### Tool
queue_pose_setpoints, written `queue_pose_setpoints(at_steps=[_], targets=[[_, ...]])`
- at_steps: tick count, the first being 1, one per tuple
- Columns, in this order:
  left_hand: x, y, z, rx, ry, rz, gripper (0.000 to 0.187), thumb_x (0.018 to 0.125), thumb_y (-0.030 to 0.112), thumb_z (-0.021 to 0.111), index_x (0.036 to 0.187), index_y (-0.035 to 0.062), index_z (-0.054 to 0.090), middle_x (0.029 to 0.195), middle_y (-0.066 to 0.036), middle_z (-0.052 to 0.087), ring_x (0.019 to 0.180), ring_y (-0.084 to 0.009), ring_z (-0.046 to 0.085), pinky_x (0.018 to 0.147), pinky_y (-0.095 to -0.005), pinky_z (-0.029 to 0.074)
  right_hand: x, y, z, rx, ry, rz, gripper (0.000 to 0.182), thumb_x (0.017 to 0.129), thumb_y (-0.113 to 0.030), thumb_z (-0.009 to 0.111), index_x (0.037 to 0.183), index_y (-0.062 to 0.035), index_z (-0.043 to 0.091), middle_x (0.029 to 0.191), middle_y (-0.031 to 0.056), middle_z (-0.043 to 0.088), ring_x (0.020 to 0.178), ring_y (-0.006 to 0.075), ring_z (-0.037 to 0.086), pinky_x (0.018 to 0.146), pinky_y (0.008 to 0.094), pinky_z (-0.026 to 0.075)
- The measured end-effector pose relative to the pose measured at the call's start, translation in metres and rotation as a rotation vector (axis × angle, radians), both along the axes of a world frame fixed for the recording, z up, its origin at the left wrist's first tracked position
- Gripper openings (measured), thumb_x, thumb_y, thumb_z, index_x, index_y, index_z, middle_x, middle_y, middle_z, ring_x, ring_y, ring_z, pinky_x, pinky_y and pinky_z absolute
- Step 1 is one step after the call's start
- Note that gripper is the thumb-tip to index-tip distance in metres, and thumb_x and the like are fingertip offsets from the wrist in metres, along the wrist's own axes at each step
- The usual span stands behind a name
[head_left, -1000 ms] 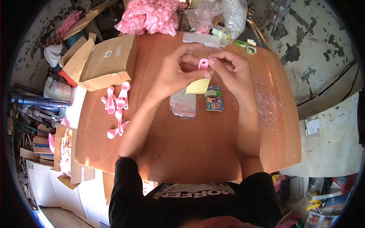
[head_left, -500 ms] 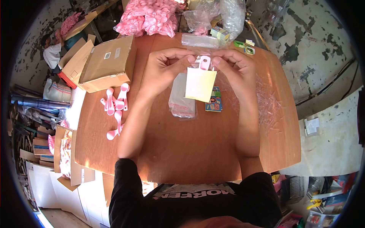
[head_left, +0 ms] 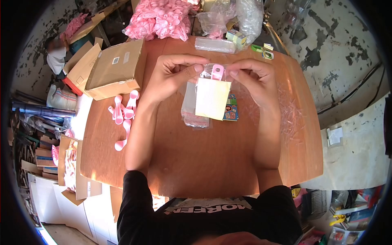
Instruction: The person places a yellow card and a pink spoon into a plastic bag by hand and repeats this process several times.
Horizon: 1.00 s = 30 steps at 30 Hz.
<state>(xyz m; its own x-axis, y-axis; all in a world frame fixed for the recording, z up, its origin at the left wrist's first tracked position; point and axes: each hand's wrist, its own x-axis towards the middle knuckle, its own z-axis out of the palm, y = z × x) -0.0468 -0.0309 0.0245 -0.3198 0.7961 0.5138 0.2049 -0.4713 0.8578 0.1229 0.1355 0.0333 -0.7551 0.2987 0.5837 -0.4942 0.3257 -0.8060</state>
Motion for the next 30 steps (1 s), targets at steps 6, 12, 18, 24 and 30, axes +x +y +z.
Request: queue_pose_setpoints(at_steps=[6,12,18,24,30], targets=[[-0.004,0.0,-0.001,0.03,0.052,-0.035,0.017,0.089,0.002,0.064,0.104,-0.0003,0.071,0.096,-0.009,0.071,0.082,-0.0112,0.066,0.068,-0.0238,0.055,0.004,0.003,0.002,0.111,-0.035,0.019,0.017,0.086,0.008,0.059,0.097,0.0036,0.071,0.094,0.0088,0.071,0.086,0.012,0.065,0.075,0.0237,0.052],[-0.004,-0.001,-0.001,0.072,0.09,-0.06,0.022,0.086,-0.007,0.058,0.103,-0.0018,0.071,0.095,-0.011,0.071,0.08,-0.0121,0.065,0.069,-0.0242,0.053,0.006,0.004,0.005,0.193,-0.004,0.067,0.025,0.082,0.012,0.056,0.098,0.0015,0.072,0.097,0.0085,0.069,0.086,0.012,0.064,0.074,0.0232,0.05],[-0.007,-0.003,-0.003,0.061,0.061,-0.078,0.026,0.082,-0.011,0.051,0.098,-0.0048,0.071,0.093,-0.012,0.071,0.084,-0.014,0.066,0.072,-0.0271,0.054,0.013,0.009,0.007,0.242,-0.137,0.037,0.023,0.081,0.012,0.056,0.098,0.0058,0.07,0.101,0.0123,0.067,0.092,0.0155,0.063,0.075,0.0254,0.048],[0.0,-0.006,0.0,0.044,0.047,-0.058,0.015,0.084,-0.008,0.06,0.096,-0.0063,0.069,0.091,-0.012,0.071,0.083,-0.0129,0.066,0.071,-0.026,0.054,0.008,0.0,0.005,0.102,-0.016,0.167,0.019,0.083,0.005,0.066,0.101,0.0024,0.07,0.094,0.0062,0.067,0.079,0.0084,0.063,0.066,0.0212,0.051],[-0.002,-0.01,0.002,0.06,0.046,0.032,0.017,0.085,-0.003,0.069,0.101,-0.006,0.067,0.09,-0.01,0.07,0.082,-0.0116,0.066,0.069,-0.0231,0.054,0.008,-0.006,0.006,0.12,-0.02,0.069,0.021,0.079,0.006,0.073,0.1,0.0045,0.069,0.094,0.0085,0.068,0.082,0.011,0.066,0.07,0.0225,0.055]])
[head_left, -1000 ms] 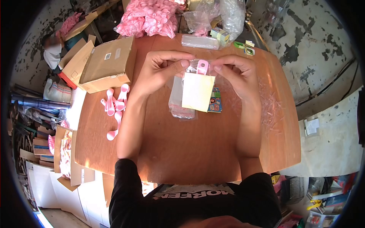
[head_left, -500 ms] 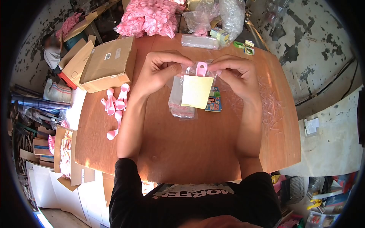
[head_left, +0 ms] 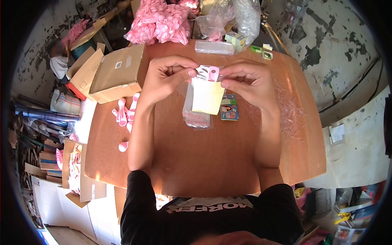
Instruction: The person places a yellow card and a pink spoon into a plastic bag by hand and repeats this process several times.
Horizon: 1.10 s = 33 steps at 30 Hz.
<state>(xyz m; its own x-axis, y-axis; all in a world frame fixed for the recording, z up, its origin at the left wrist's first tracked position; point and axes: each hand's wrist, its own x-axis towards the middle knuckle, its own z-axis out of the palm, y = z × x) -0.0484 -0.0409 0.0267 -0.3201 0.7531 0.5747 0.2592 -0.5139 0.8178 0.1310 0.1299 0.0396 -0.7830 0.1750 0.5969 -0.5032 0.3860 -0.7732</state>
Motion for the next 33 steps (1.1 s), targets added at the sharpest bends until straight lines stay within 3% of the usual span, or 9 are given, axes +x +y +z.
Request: queue_pose_setpoints(at_steps=[5,7,16,20,23,26,27,28,33], targets=[[0.009,-0.001,0.01,0.115,-0.009,-0.137,0.036,0.084,-0.004,0.069,0.119,-0.005,0.058,0.098,-0.01,0.069,0.088,-0.0123,0.066,0.073,-0.0243,0.055,0.001,-0.003,0.002,0.003,0.143,0.025,0.02,0.08,0.006,0.072,0.099,0.0038,0.069,0.094,0.0084,0.069,0.084,0.0119,0.067,0.072,0.0232,0.055],[0.019,-0.002,0.013,-0.059,-0.018,-0.163,0.045,0.084,-0.003,0.069,0.125,-0.0038,0.053,0.102,-0.01,0.068,0.092,-0.0128,0.065,0.076,-0.0259,0.054,0.003,0.0,0.003,0.018,0.166,0.019,0.02,0.08,0.006,0.072,0.1,0.0036,0.069,0.094,0.0082,0.069,0.084,0.0117,0.067,0.072,0.0234,0.055],[0.037,-0.031,0.005,-0.169,-0.053,-0.005,0.031,0.084,-0.004,0.069,0.113,-0.0039,0.057,0.094,-0.006,0.069,0.089,-0.0114,0.066,0.077,-0.0252,0.053,0.004,-0.02,-0.001,0.068,0.062,0.043,0.033,0.08,0.005,0.071,0.112,0.0017,0.064,0.097,0.0061,0.068,0.078,0.009,0.064,0.069,0.0218,0.053],[0.045,-0.146,0.004,-0.384,0.132,0.387,0.028,0.079,-0.002,0.075,0.101,0.0004,0.058,0.078,0.001,0.056,0.082,-0.0103,0.065,0.069,-0.0234,0.052,0.026,-0.022,0.017,0.137,-0.135,-0.039,0.053,0.086,0.003,0.066,0.135,-0.0006,0.046,0.106,0.01,0.065,0.088,0.0124,0.064,0.077,0.0229,0.051],[0.076,-0.232,-0.002,0.031,0.15,1.065,0.015,0.086,-0.006,0.06,0.1,-0.0003,0.056,0.093,-0.011,0.066,0.074,-0.0127,0.062,0.071,-0.0261,0.052,0.031,-0.008,0.017,0.207,-0.223,-0.065,0.053,0.091,-0.003,0.06,0.14,0.0008,0.04,0.111,0.0125,0.063,0.094,0.016,0.063,0.088,0.0262,0.048],[0.088,-0.326,-0.031,0.351,0.03,1.592,0.023,0.09,0.002,0.063,0.108,-0.0059,0.052,0.104,-0.017,0.063,0.095,-0.0209,0.063,0.078,-0.0336,0.057,0.031,0.004,0.009,0.282,-0.271,-0.077,0.05,0.093,-0.013,0.06,0.138,0.0001,0.045,0.114,0.0114,0.063,0.098,0.0153,0.059,0.094,0.0283,0.043],[0.095,-0.358,-0.058,0.375,-0.092,1.787,0.041,0.086,0.001,0.067,0.123,-0.0039,0.051,0.115,-0.016,0.06,0.099,-0.0239,0.061,0.085,-0.035,0.055,0.031,-0.001,0.009,0.261,-0.284,-0.053,0.05,0.093,-0.013,0.06,0.138,0.0001,0.045,0.114,0.0114,0.063,0.098,0.0153,0.059,0.094,0.0283,0.043],[0.107,-0.382,-0.093,0.264,-0.166,1.915,0.037,0.084,0.002,0.069,0.118,-0.0031,0.056,0.116,-0.016,0.06,0.099,-0.0236,0.061,0.083,-0.0352,0.056,0.03,-0.005,0.007,0.298,-0.315,-0.101,0.049,0.092,-0.016,0.06,0.137,-0.0004,0.047,0.114,0.0105,0.063,0.099,0.0153,0.058,0.096,0.0287,0.042],[0.166,-0.478,-0.369,-0.359,-0.884,1.919,0.051,0.082,0.017,0.076,0.125,0.0018,0.053,0.107,-0.012,0.063,0.089,-0.0157,0.062,0.067,-0.0289,0.055,0.028,-0.012,0.006,0.33,-0.428,-0.124,0.047,0.091,-0.019,0.061,0.134,-0.0021,0.052,0.112,0.0083,0.063,0.103,0.0153,0.057,0.098,0.0289,0.039]])
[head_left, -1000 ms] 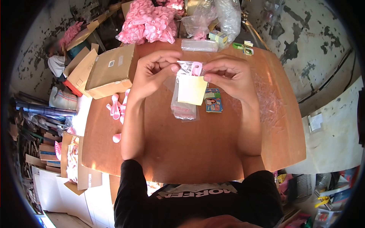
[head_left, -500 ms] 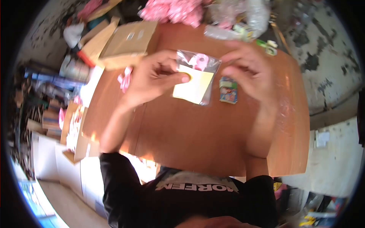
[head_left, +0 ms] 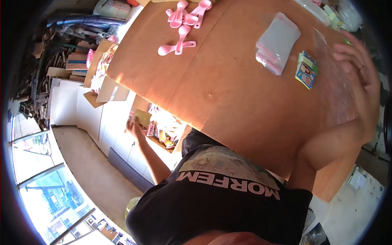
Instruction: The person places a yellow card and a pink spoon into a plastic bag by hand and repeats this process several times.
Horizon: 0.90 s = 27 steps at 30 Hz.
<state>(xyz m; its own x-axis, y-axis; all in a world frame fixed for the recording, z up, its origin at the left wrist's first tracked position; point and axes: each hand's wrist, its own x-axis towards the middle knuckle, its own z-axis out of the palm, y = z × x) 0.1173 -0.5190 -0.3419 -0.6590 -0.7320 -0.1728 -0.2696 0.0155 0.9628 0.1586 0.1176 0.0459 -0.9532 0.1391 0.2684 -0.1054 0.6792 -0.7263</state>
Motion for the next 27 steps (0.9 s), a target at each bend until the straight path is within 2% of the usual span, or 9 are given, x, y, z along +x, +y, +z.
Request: queue_pose_setpoints(at_steps=[2,4,6,8,9,12,18,25,27], targets=[[0.007,-0.003,-0.055,-0.221,-0.157,-0.214,0.084,0.076,0.031,0.082,0.139,-0.0048,0.039,0.132,-0.019,0.051,0.116,-0.0266,0.054,0.092,-0.037,0.05,-0.002,0.007,0.002,0.031,0.004,-0.01,0.045,0.091,-0.016,0.061,0.133,-0.002,0.053,0.111,0.0076,0.063,0.102,0.0146,0.057,0.097,0.0285,0.04],[-0.011,0.007,-0.039,-0.53,-0.344,-0.033,0.11,0.069,0.048,0.083,0.145,-0.0061,0.023,0.14,-0.029,0.04,0.129,-0.0391,0.042,0.109,-0.047,0.035,0.0,0.017,0.003,0.07,0.001,-0.044,0.043,0.091,-0.014,0.06,0.132,-0.0019,0.053,0.11,0.007,0.064,0.102,0.0138,0.057,0.097,0.0282,0.04],[-0.045,0.014,0.004,-0.677,0.004,0.175,0.086,0.079,0.034,0.079,0.14,-0.0054,0.033,0.137,-0.028,0.041,0.125,-0.0394,0.044,0.106,-0.0483,0.038,-0.003,0.026,0.002,0.016,0.014,-0.078,0.039,0.093,-0.01,0.059,0.13,-0.0014,0.054,0.108,0.0058,0.064,0.101,0.0124,0.058,0.094,0.027,0.042],[-0.084,0.061,0.105,-0.759,0.629,0.125,0.063,0.083,0.014,0.074,0.133,-0.006,0.04,0.134,-0.025,0.043,0.125,-0.0336,0.045,0.104,-0.0438,0.042,-0.007,0.036,0.0,0.061,0.067,-0.078,0.036,0.093,-0.011,0.059,0.128,-0.0029,0.056,0.107,0.0039,0.064,0.099,0.0112,0.059,0.091,0.0255,0.043],[-0.088,0.121,0.183,-0.64,0.601,0.156,0.058,0.084,0.005,0.072,0.132,-0.0053,0.041,0.131,-0.023,0.046,0.125,-0.0315,0.047,0.103,-0.0419,0.043,-0.009,0.037,0.0,0.057,0.022,-0.137,0.036,0.093,-0.011,0.061,0.127,-0.0045,0.057,0.106,0.0033,0.064,0.099,0.0106,0.059,0.09,0.0247,0.043],[-0.094,0.216,0.299,-0.628,0.869,-0.219,0.04,0.095,0.013,0.057,0.126,-0.0085,0.045,0.129,-0.024,0.053,0.117,-0.0301,0.056,0.101,-0.0411,0.047,-0.024,0.049,-0.011,0.025,-0.02,-0.217,0.033,0.09,-0.011,0.064,0.123,-0.0062,0.062,0.102,0.0015,0.065,0.093,0.0084,0.059,0.085,0.0233,0.044],[-0.109,0.336,0.392,-0.874,1.147,-1.48,0.018,0.078,0.005,0.07,0.096,-0.0013,0.067,0.1,-0.015,0.067,0.086,-0.0236,0.065,0.087,-0.0353,0.048,-0.07,0.132,-0.108,0.254,-0.035,-0.44,0.019,0.081,-0.021,0.072,0.094,-0.0081,0.073,0.084,0.0106,0.071,0.079,0.0196,0.067,0.072,0.0318,0.05],[-0.146,0.441,0.427,-0.649,1.333,-1.725,0.027,0.078,0.006,0.068,0.103,-0.0042,0.066,0.099,-0.016,0.068,0.093,-0.0278,0.065,0.085,-0.0345,0.048,-0.084,0.139,-0.158,0.466,-0.389,-0.565,0.022,0.071,-0.032,0.078,0.084,-0.0131,0.075,0.085,0.0107,0.072,0.082,0.0284,0.069,0.072,0.038,0.052],[-0.159,0.459,0.42,-0.358,1.653,-1.745,0.024,0.088,0.013,0.069,0.109,0.0013,0.067,0.101,-0.01,0.07,0.091,-0.0188,0.067,0.081,-0.0292,0.052,-0.086,0.138,-0.163,0.475,-0.399,-0.583,0.021,0.071,-0.03,0.077,0.085,-0.0146,0.076,0.086,0.0113,0.072,0.083,0.0296,0.069,0.073,0.0393,0.052]])
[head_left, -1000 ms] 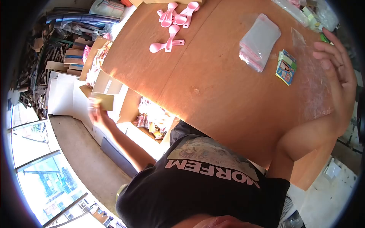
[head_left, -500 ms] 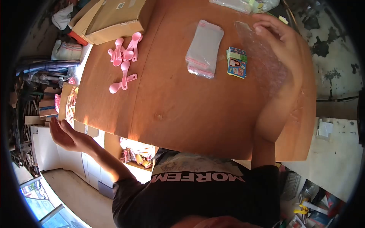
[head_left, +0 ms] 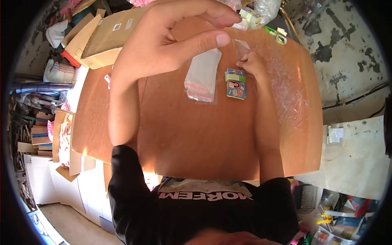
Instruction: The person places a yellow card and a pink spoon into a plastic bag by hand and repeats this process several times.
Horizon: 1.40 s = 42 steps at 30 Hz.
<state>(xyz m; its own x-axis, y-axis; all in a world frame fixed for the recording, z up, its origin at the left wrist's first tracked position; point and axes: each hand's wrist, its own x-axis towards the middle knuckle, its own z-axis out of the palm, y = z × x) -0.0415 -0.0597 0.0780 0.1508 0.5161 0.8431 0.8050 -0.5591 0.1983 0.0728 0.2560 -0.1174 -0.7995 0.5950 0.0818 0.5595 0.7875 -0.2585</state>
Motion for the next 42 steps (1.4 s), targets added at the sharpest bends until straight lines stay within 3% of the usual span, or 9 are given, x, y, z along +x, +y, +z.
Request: queue_pose_setpoints(at_steps=[10,13,15,19,22,24,27,34,42], targets=[[-0.004,0.015,-0.025,-0.178,-0.313,-0.14,0.023,0.084,0.004,0.07,0.106,-0.0008,0.067,0.097,-0.011,0.07,0.092,-0.0186,0.065,0.081,-0.0307,0.051,0.01,-0.001,0.04,0.017,0.114,-0.051,0.021,0.079,-0.027,0.065,0.093,-0.0141,0.074,0.09,0.0135,0.07,0.085,0.0331,0.067,0.076,0.0404,0.052],[0.006,0.033,-0.044,-0.28,-0.408,-0.091,0.043,0.078,0.002,0.069,0.12,-0.0014,0.061,0.107,-0.016,0.066,0.098,-0.0268,0.064,0.085,-0.0345,0.048,0.024,-0.031,0.076,0.054,0.176,0.055,0.019,0.081,-0.021,0.062,0.093,-0.0115,0.073,0.088,0.0131,0.07,0.084,0.0333,0.067,0.075,0.0403,0.052],[0.009,0.054,-0.06,-0.09,-0.031,0.1,0.061,0.077,-0.001,0.069,0.135,0.005,0.05,0.114,-0.014,0.064,0.095,-0.0223,0.062,0.084,-0.0336,0.049,0.033,-0.064,0.107,-0.11,0.115,0.357,0.017,0.085,-0.015,0.058,0.09,-0.0072,0.072,0.086,0.0135,0.07,0.082,0.0344,0.066,0.073,0.0408,0.051],[0.012,0.065,-0.074,-0.411,-0.167,-0.114,0.073,0.078,0.002,0.071,0.143,0.0108,0.041,0.119,-0.011,0.062,0.09,-0.0188,0.059,0.081,-0.0319,0.049,0.047,-0.12,0.14,-0.166,0.184,0.58,0.014,0.087,-0.011,0.058,0.09,-0.0031,0.07,0.079,0.0114,0.07,0.073,0.0268,0.066,0.066,0.0359,0.05],[0.01,0.063,-0.067,-0.56,-0.364,-0.279,0.062,0.078,0.005,0.073,0.135,0.0098,0.05,0.106,-0.008,0.067,0.079,-0.0163,0.057,0.078,-0.0301,0.049,0.056,-0.135,0.148,-0.294,0.366,0.532,0.013,0.087,-0.012,0.063,0.093,-0.0019,0.069,0.077,0.0082,0.069,0.067,0.0155,0.063,0.061,0.0292,0.048],[0.005,0.052,-0.053,-0.722,-0.175,0.051,0.04,0.08,0.007,0.073,0.119,0.0043,0.061,0.088,-0.006,0.068,0.076,-0.0143,0.059,0.075,-0.029,0.049,0.055,-0.132,0.141,-0.299,0.713,0.468,0.013,0.087,-0.011,0.067,0.095,-0.0014,0.068,0.078,0.0059,0.069,0.065,0.0086,0.058,0.059,0.025,0.047],[-0.013,0.051,-0.063,-0.499,-0.255,0.001,0.021,0.083,0.008,0.071,0.102,-0.0001,0.066,0.076,-0.003,0.067,0.074,-0.0116,0.062,0.072,-0.0273,0.05,0.066,-0.121,0.121,-0.182,0.599,0.377,0.012,0.087,-0.011,0.067,0.095,-0.0021,0.068,0.081,0.0079,0.069,0.066,0.0105,0.06,0.06,0.0265,0.048],[-0.034,0.039,-0.05,-0.308,-0.569,-0.046,0.016,0.085,-0.005,0.062,0.1,-0.0018,0.065,0.086,-0.006,0.067,0.081,-0.0113,0.062,0.071,-0.0265,0.051,0.102,-0.131,0.042,0.169,0.033,0.392,0.028,0.076,-0.014,0.074,0.103,-0.0064,0.068,0.106,0.0102,0.065,0.089,0.0305,0.063,0.074,0.0379,0.052],[-0.033,0.035,-0.045,-0.331,-0.798,-0.111,0.019,0.087,-0.008,0.057,0.104,-0.0016,0.063,0.084,-0.004,0.067,0.077,-0.0078,0.062,0.064,-0.0216,0.05,0.11,-0.125,0.053,0.058,0.104,0.432,0.017,0.077,-0.011,0.073,0.092,-0.004,0.07,0.089,0.0088,0.068,0.081,0.0266,0.065,0.071,0.035,0.052]])
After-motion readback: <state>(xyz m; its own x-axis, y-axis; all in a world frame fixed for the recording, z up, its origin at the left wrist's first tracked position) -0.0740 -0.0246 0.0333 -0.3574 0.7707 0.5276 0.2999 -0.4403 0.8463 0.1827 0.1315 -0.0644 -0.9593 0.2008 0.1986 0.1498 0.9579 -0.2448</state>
